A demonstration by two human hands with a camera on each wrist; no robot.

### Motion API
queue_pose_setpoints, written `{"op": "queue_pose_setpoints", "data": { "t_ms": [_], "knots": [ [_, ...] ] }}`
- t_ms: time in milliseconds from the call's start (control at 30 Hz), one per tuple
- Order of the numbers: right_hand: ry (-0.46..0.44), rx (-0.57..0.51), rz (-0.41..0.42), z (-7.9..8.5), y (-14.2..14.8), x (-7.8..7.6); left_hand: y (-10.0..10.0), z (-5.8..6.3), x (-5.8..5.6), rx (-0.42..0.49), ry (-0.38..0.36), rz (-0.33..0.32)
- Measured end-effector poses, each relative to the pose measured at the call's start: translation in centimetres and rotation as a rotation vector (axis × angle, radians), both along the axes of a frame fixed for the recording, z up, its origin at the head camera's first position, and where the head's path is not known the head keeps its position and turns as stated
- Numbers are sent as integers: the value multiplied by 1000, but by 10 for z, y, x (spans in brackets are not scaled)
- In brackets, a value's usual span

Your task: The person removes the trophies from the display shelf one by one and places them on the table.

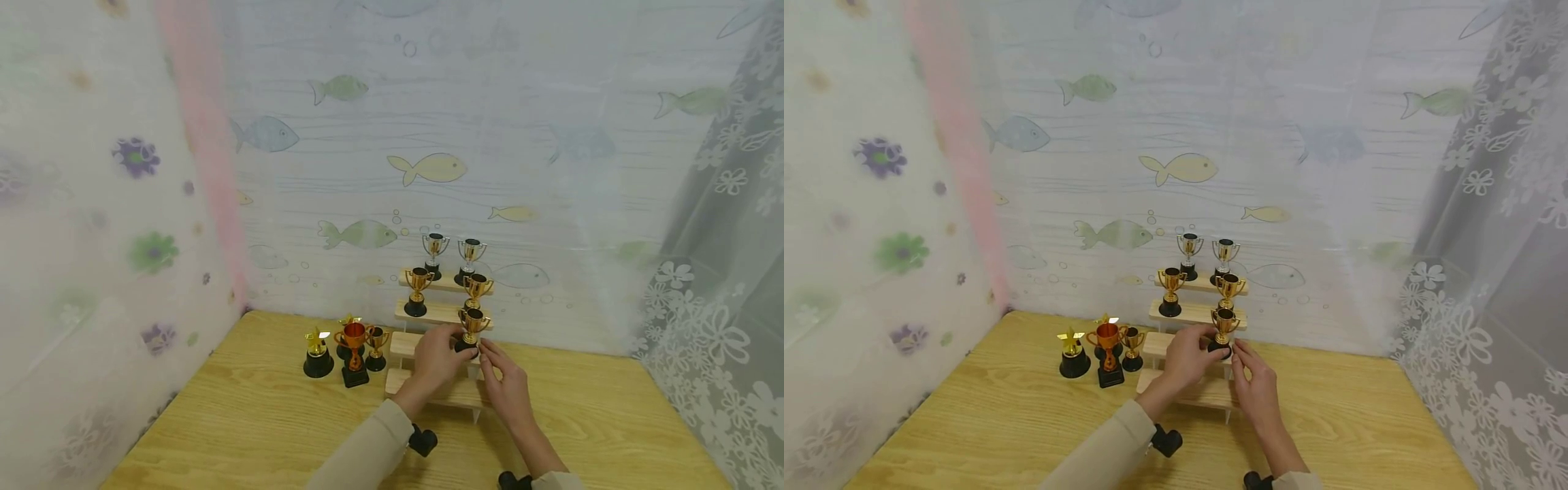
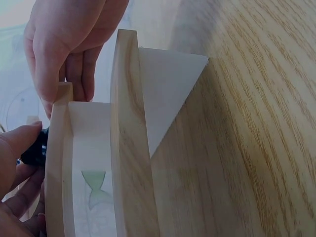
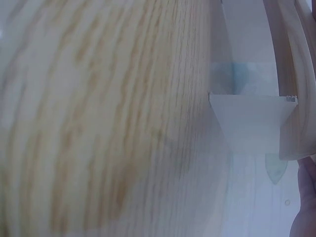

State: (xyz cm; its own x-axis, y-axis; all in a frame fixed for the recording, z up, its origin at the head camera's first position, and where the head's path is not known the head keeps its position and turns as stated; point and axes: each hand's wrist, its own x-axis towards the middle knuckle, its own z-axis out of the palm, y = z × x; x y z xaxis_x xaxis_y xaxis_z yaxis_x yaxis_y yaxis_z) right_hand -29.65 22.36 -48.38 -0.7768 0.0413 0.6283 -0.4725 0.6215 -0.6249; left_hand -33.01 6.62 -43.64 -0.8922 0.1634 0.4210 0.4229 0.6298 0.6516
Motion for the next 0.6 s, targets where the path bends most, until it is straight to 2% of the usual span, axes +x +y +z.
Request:
{"op": "queue_pose_setpoints", "data": {
  "t_ms": [600],
  "knots": [
    [-5, -6, 5, 0, 0, -2, 1, 0, -1, 8, -15, 8]
  ]
}}
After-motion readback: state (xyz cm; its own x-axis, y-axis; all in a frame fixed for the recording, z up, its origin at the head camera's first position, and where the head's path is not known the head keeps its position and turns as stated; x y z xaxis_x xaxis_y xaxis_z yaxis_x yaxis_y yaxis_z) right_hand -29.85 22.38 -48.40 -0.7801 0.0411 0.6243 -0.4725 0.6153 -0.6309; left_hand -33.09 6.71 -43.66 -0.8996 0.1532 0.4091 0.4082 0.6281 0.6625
